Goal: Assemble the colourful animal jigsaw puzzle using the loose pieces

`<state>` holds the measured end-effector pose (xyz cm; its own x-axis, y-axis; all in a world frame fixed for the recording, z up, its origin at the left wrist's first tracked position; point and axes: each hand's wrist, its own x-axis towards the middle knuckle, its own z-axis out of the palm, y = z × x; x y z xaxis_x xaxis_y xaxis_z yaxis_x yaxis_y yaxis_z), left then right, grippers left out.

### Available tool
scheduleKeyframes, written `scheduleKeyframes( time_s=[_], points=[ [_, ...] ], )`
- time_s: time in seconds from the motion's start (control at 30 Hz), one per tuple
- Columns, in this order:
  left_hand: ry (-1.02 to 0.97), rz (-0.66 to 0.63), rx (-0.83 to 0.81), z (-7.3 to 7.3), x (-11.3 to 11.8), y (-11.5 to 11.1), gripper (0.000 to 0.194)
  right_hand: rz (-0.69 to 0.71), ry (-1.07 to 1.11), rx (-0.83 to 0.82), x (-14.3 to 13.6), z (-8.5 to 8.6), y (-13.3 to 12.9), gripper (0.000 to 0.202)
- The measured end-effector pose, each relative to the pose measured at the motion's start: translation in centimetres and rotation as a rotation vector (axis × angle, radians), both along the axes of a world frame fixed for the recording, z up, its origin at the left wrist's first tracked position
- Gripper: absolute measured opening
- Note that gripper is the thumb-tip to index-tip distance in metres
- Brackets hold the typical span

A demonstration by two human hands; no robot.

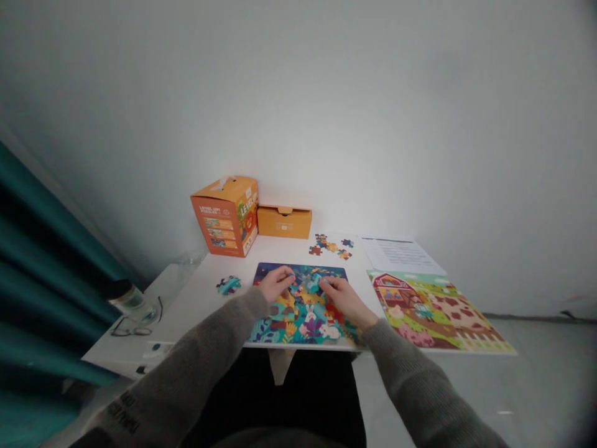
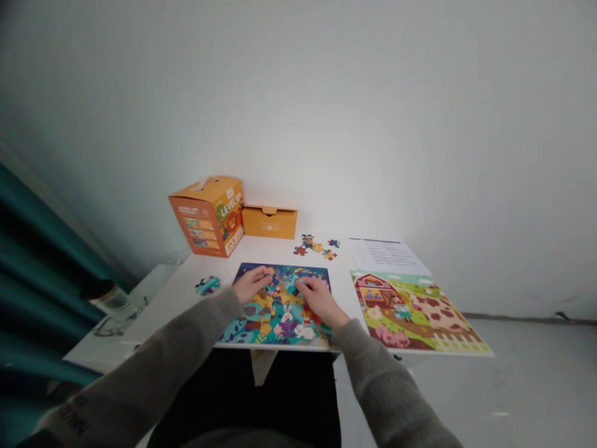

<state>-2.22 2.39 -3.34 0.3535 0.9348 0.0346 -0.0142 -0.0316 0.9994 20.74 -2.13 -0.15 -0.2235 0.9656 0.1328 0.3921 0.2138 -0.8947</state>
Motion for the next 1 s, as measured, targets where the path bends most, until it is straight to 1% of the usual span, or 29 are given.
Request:
scheduleKeyframes(
  time_s=[0.07, 0.13, 0.23, 0.3, 0.4, 0.5, 0.57, 0.63, 0.7, 0.77, 0.83, 0.93, 1.0],
  points=[
    [0.124, -0.036, 0.054, 0.2, -0.4, 0.7, 0.039, -0.019, 0.023, 0.034, 0.5, -0.7, 0.4, 0.033],
    [0.231, -0.072, 0.155, 0.6, -0.7, 1.4, 0.034, -0.033, 0.066, 0.045, 1.0, -1.5, 0.8, 0.026],
    [0.309, -0.083, 0.296, 1.2, -0.7, 2.1, 0.024, -0.041, 0.108, 0.019, 1.4, -2.3, 1.2, 0.02],
    [0.333, -0.09, 0.307, 1.2, -0.5, 2.4, 0.023, -0.056, 0.095, 0.023, 1.8, -2.4, 1.2, 0.026],
    [0.361, -0.09, 0.3, 0.9, -0.2, 2.5, 0.025, -0.096, 0.095, 0.02, 3.0, -2.0, 1.3, 0.038],
    [0.37, -0.089, 0.318, 0.5, -0.4, 2.6, 0.022, -0.157, 0.104, 0.022, 5.1, -1.6, 1.6, 0.036],
    [0.348, -0.094, 0.31, 0.3, -0.7, 2.7, 0.022, -0.205, 0.073, 0.049, 6.4, -1.6, 1.8, 0.034],
    [0.317, -0.101, 0.279, 0.1, -1.2, 2.9, 0.024, -0.211, 0.038, 0.06, 7.0, -1.5, 1.7, 0.033],
    [0.316, -0.114, 0.251, 0.1, -1.7, 2.9, 0.026, -0.151, 0.008, 0.042, 6.7, -1.5, 1.3, 0.034],
    [0.331, -0.113, 0.244, 0.4, -2.3, 2.8, 0.026, -0.075, -0.013, 0.027, 5.7, -1.3, 1.0, 0.035],
    [0.323, -0.085, 0.244, 0.8, -3.1, 2.8, 0.026, -0.024, -0.037, 0.042, 4.4, -1.2, 0.8, 0.035],
    [0.287, 0.025, 0.251, 1.2, -4.7, 3.4, 0.027, 0.04, -0.093, 0.076, 2.5, -1.2, 1.5, 0.035],
    [0.296, 0.115, 0.26, 1.1, -5.7, 4.3, 0.026, 0.066, -0.146, 0.092, 1.3, -1.4, 2.6, 0.036]
  ],
)
